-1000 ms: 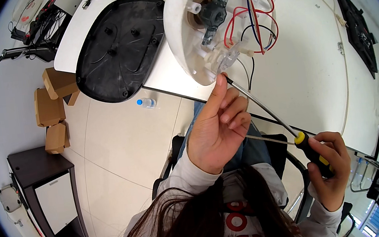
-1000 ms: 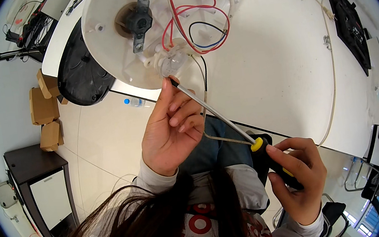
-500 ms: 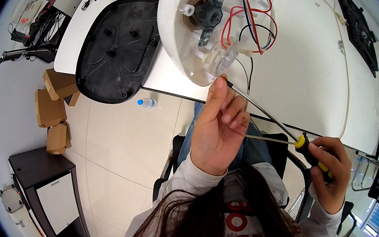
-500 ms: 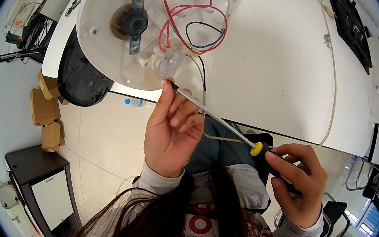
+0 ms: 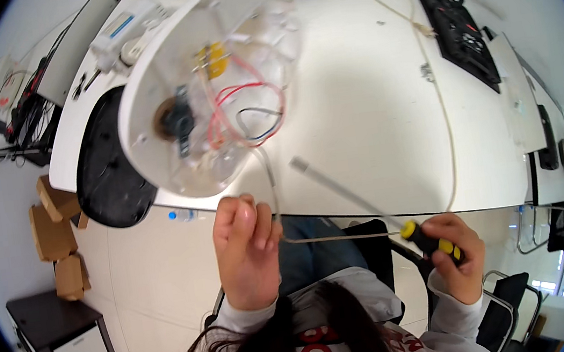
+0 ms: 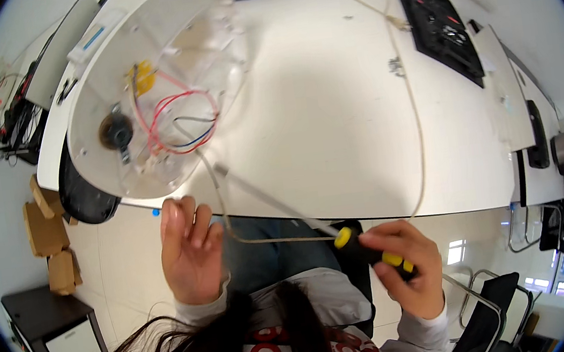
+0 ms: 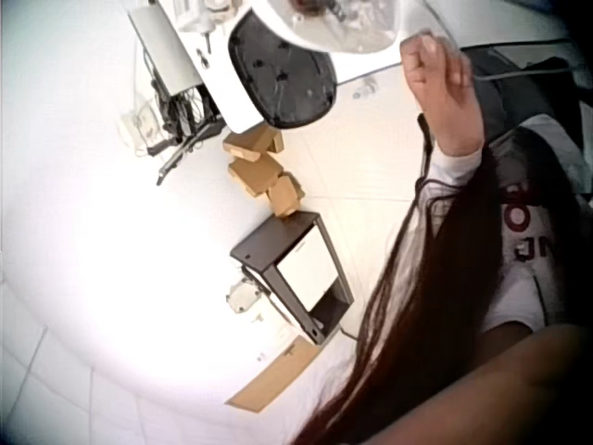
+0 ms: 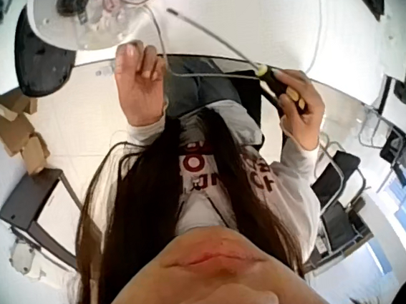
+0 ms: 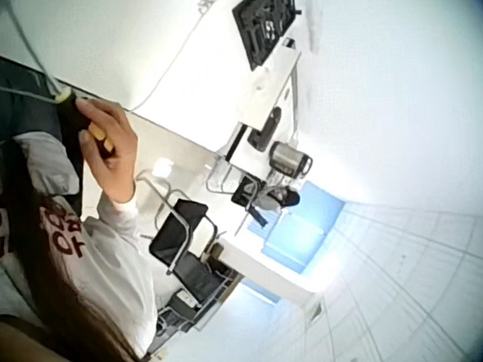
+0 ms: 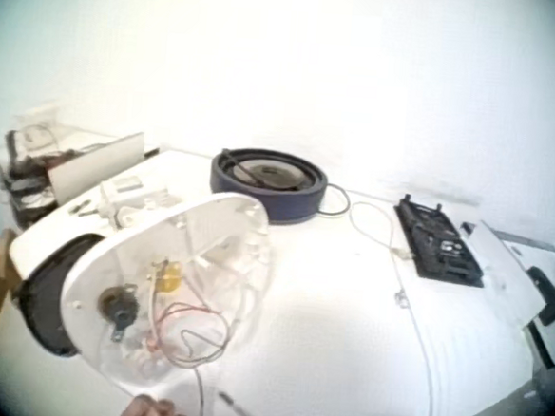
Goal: The person uses a screwdriver to repeatedly loosen and tighten screws on a white plastic housing containing wires and a motor. They rotate the housing to access different screw locations and occasionally pick up small screws from the table.
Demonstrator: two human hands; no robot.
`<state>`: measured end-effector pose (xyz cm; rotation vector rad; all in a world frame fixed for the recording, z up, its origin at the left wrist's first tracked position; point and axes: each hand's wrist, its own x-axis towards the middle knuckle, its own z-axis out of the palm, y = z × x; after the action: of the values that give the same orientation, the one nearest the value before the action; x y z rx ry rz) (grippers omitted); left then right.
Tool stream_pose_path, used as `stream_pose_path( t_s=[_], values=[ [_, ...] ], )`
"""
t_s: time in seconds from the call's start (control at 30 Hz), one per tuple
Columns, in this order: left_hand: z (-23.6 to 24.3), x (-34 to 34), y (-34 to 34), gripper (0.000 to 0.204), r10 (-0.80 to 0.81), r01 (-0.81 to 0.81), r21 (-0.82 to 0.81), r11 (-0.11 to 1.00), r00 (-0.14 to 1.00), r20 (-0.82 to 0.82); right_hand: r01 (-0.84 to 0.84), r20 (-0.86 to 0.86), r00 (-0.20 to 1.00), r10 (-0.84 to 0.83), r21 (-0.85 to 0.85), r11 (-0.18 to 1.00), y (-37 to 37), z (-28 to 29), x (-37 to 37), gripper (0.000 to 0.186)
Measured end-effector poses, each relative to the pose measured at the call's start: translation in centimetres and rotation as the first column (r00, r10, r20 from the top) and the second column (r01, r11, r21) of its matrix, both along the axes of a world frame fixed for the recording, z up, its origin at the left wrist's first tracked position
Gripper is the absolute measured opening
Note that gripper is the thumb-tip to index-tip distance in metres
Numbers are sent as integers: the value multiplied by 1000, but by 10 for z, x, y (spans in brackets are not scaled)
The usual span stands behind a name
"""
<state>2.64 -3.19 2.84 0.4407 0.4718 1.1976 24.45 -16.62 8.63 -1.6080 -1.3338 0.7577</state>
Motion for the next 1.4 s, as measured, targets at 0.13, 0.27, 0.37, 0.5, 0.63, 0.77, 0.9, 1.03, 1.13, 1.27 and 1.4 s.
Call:
stream_pose_path(
  t_s=[0.13, 0.27, 0.37, 0.5, 0.63, 0.77, 0.9, 1.03, 1.13, 1.27, 1.4],
  values=[
    [27, 19, -8, 7, -205, 294, 228, 928, 915, -347, 420, -78, 907, -414, 107, 901, -7, -17, 24, 30],
    [76, 65, 14, 11, 247, 582, 621, 525, 594, -765, 636, -8, 759, -651, 224, 738, 2, -45, 64, 33],
    [68, 118, 41, 7, 587, 615, 692, 379, 418, -693, 714, -165, 693, -702, 293, 636, 17, -68, 85, 33],
    [37, 194, 89, 2, 649, 771, 525, 361, 197, -735, 783, -165, 613, -773, 262, 565, 13, -77, 107, 30],
    [14, 232, 131, 1, 602, 765, 399, 505, 19, -798, 714, 26, 662, -749, 281, 641, 18, -81, 105, 27],
    [1, 262, 157, 2, 678, 722, 441, 533, -52, -733, 649, 138, 687, -713, 326, 688, 15, -82, 107, 26],
    [4, 276, 178, 5, 595, 699, 343, 628, -148, -790, 644, 124, 688, -715, 350, 680, 16, -80, 105, 26],
    [5, 283, 187, 7, 522, 712, 283, 643, -136, -842, 626, 145, 692, -707, 368, 688, 16, -79, 105, 25],
    [8, 279, 196, 9, 531, 745, 284, 604, -110, -840, 639, 138, 692, -709, 340, 690, 17, -77, 105, 25],
    [38, 258, 196, 14, 569, 711, 420, 564, 33, -822, 613, 172, 695, -698, 365, 701, 18, -84, 107, 27],
    [82, 238, 146, 17, 667, 542, 728, 420, 360, -652, 674, 88, 674, -733, 331, 660, 18, -80, 108, 26]
  ],
)
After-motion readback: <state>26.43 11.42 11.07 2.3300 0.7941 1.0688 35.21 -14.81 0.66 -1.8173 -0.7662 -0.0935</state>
